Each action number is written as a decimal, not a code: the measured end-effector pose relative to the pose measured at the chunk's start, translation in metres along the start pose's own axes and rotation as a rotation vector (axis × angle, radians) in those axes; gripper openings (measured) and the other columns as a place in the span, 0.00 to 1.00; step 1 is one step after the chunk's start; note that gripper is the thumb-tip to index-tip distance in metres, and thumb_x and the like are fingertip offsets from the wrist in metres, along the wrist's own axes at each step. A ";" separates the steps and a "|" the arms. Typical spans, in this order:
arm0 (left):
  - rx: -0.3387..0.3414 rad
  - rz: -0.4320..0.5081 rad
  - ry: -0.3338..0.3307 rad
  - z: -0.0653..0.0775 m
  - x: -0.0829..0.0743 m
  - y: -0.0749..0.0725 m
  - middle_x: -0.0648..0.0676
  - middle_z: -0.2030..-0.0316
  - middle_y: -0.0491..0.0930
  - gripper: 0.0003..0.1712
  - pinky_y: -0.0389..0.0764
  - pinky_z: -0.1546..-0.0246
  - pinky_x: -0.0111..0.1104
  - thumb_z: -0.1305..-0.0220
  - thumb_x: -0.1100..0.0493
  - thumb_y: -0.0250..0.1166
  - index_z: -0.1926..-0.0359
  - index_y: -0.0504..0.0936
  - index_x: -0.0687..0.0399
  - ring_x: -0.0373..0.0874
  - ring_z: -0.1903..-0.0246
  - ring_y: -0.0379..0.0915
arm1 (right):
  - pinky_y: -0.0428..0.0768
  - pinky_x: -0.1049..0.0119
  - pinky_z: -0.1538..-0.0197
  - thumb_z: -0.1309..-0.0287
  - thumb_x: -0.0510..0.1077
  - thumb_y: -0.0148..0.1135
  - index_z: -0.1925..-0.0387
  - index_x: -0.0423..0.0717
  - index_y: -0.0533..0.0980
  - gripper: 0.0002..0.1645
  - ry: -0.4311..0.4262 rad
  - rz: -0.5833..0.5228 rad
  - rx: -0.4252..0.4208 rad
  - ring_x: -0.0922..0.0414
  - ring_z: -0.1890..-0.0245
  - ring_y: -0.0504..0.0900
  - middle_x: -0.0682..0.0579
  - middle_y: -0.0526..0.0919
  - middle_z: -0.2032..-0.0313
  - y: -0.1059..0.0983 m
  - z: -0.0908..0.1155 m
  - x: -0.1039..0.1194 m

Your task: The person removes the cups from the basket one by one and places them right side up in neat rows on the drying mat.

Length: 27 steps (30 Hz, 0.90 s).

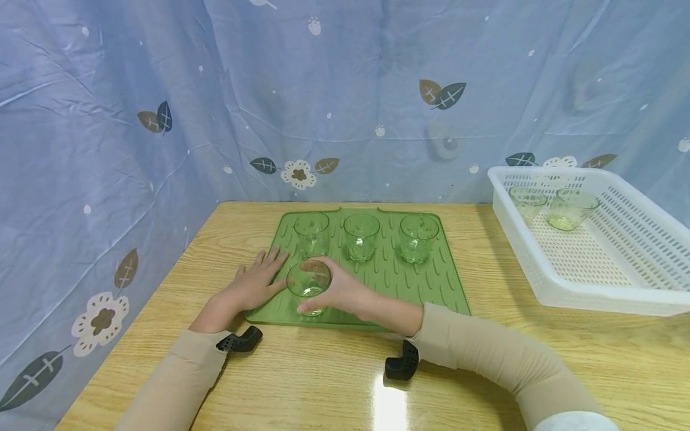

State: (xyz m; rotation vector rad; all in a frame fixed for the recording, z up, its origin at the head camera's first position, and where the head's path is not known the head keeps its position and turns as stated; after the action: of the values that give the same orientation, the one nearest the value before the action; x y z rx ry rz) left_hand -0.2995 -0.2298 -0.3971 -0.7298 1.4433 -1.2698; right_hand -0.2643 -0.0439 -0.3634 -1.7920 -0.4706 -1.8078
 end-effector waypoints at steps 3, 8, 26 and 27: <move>-0.001 -0.002 0.001 0.000 0.000 0.000 0.64 0.19 0.37 0.46 0.36 0.35 0.76 0.22 0.34 0.49 0.17 0.45 0.53 0.69 0.23 0.29 | 0.66 0.47 0.29 0.51 0.33 0.80 0.26 0.45 0.62 0.53 0.005 -0.011 0.003 0.43 0.26 0.62 0.50 0.70 0.29 0.000 0.000 -0.001; -0.003 -0.009 0.003 -0.001 0.000 0.000 0.64 0.19 0.38 0.46 0.37 0.35 0.76 0.22 0.34 0.48 0.17 0.45 0.53 0.69 0.23 0.30 | 0.69 0.48 0.30 0.51 0.35 0.81 0.25 0.45 0.61 0.56 0.007 0.010 -0.009 0.43 0.28 0.65 0.47 0.71 0.30 -0.001 0.000 -0.003; -0.008 0.001 -0.004 -0.001 0.000 0.000 0.64 0.19 0.38 0.47 0.35 0.35 0.76 0.22 0.33 0.48 0.17 0.46 0.53 0.68 0.23 0.29 | 0.75 0.49 0.36 0.52 0.36 0.82 0.22 0.47 0.58 0.60 0.001 0.029 0.004 0.45 0.37 0.74 0.42 0.70 0.30 -0.006 0.000 -0.007; -0.008 -0.001 -0.003 -0.001 0.001 0.001 0.64 0.19 0.38 0.47 0.35 0.35 0.76 0.22 0.33 0.48 0.17 0.46 0.53 0.69 0.23 0.29 | 0.75 0.48 0.35 0.52 0.36 0.81 0.22 0.48 0.58 0.60 0.002 0.022 0.006 0.45 0.36 0.74 0.42 0.69 0.29 -0.006 0.000 -0.007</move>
State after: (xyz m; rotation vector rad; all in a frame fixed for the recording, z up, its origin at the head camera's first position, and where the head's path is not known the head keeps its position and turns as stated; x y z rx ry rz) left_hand -0.3004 -0.2298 -0.3979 -0.7372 1.4470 -1.2636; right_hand -0.2683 -0.0377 -0.3695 -1.7848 -0.4531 -1.7917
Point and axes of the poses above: each hand's wrist, its own z-axis away from the middle knuckle, its own y-axis out of the palm, x = y × z, the point moved 7 cm from there along -z, towards the middle knuckle
